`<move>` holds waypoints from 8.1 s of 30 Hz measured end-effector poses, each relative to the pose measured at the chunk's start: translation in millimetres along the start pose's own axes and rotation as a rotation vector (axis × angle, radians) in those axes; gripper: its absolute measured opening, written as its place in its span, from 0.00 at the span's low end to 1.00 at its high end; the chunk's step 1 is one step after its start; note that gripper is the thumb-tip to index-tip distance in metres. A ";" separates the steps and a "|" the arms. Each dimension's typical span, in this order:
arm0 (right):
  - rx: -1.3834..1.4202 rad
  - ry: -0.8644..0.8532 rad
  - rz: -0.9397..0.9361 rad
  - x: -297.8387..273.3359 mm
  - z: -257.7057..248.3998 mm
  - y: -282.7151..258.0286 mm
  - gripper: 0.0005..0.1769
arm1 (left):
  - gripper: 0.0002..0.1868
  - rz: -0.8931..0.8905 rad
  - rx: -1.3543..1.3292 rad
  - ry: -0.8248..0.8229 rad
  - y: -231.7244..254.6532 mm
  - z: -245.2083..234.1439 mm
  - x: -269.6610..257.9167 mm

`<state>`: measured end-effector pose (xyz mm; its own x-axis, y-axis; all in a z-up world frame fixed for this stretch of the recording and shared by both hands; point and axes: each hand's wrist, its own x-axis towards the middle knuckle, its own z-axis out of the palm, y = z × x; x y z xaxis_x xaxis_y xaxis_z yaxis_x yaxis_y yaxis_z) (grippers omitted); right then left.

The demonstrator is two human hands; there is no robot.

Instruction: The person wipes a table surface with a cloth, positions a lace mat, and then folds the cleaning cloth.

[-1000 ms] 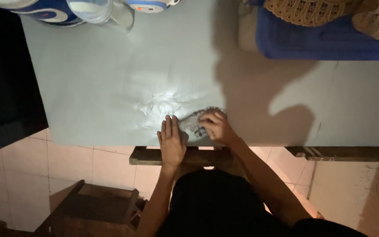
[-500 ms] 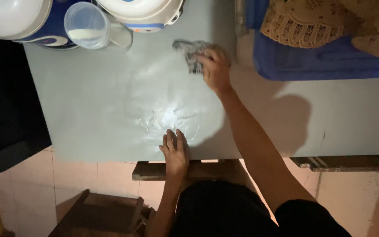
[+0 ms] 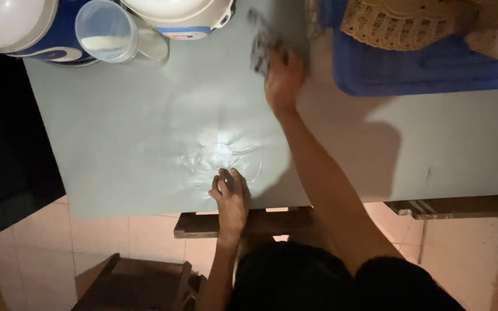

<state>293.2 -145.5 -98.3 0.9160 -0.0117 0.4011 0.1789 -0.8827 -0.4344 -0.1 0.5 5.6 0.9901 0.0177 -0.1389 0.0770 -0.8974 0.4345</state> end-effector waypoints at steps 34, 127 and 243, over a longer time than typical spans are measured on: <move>0.443 -0.641 -0.258 -189.2 -204.6 44.3 0.07 | 0.39 -0.071 -0.097 -0.214 74.1 11.1 -16.4; 0.208 -0.663 -0.273 -23.7 -221.9 191.5 0.21 | 0.40 -0.209 -0.168 -0.110 280.8 87.1 -38.1; 0.334 -0.561 -0.132 -134.1 -367.9 384.8 0.07 | 0.45 -0.209 -0.129 -0.182 419.2 172.9 6.3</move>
<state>107.1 -656.4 -22.6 0.9107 0.4122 0.0270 0.3212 -0.6657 -0.6735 18.3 -451.9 33.0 0.9151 0.1060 -0.3891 0.3023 -0.8189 0.4879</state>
